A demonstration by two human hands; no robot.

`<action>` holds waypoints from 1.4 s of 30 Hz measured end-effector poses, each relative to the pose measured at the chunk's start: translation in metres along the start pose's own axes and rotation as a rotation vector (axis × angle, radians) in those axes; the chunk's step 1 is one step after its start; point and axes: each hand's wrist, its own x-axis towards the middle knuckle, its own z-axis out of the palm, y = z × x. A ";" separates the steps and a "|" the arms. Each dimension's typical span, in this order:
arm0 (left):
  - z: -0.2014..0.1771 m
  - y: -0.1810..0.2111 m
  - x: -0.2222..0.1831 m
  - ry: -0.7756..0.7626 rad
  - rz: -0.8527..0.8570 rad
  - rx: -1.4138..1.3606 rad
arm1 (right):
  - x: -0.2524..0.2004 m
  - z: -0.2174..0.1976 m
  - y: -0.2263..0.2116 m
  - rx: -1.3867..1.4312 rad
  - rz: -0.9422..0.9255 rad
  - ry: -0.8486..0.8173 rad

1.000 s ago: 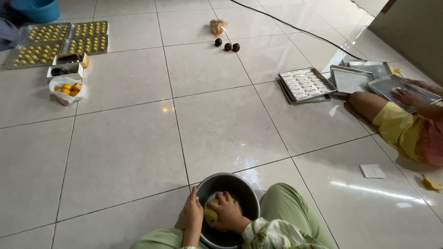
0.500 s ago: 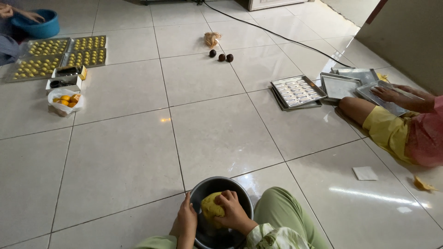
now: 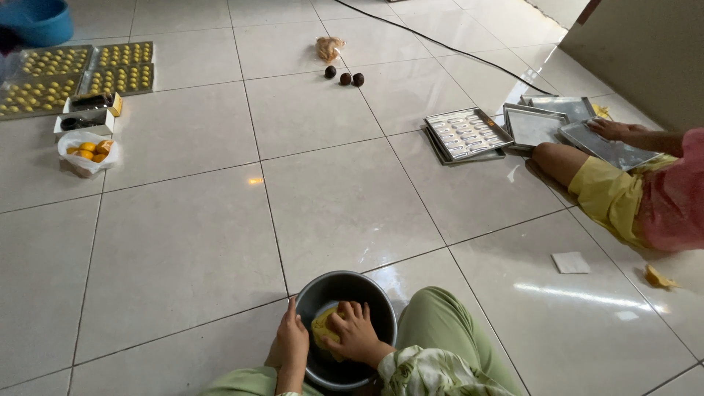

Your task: Kneading a large ball of dough in a metal bowl on the floor.

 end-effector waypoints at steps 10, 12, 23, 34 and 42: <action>-0.014 0.015 -0.007 0.005 0.007 0.082 | 0.006 -0.020 -0.011 0.060 0.045 -0.099; -0.011 0.013 -0.007 0.045 0.031 -0.014 | -0.006 -0.029 -0.015 0.030 -0.004 -0.207; -0.009 0.006 -0.005 0.016 0.035 0.047 | 0.024 -0.008 -0.007 0.041 0.114 -0.256; 0.004 -0.003 -0.002 0.094 0.081 0.030 | -0.012 -0.015 -0.015 0.044 -0.015 -0.215; -0.003 0.002 -0.006 0.096 0.137 0.020 | -0.013 -0.036 -0.003 0.307 0.038 0.080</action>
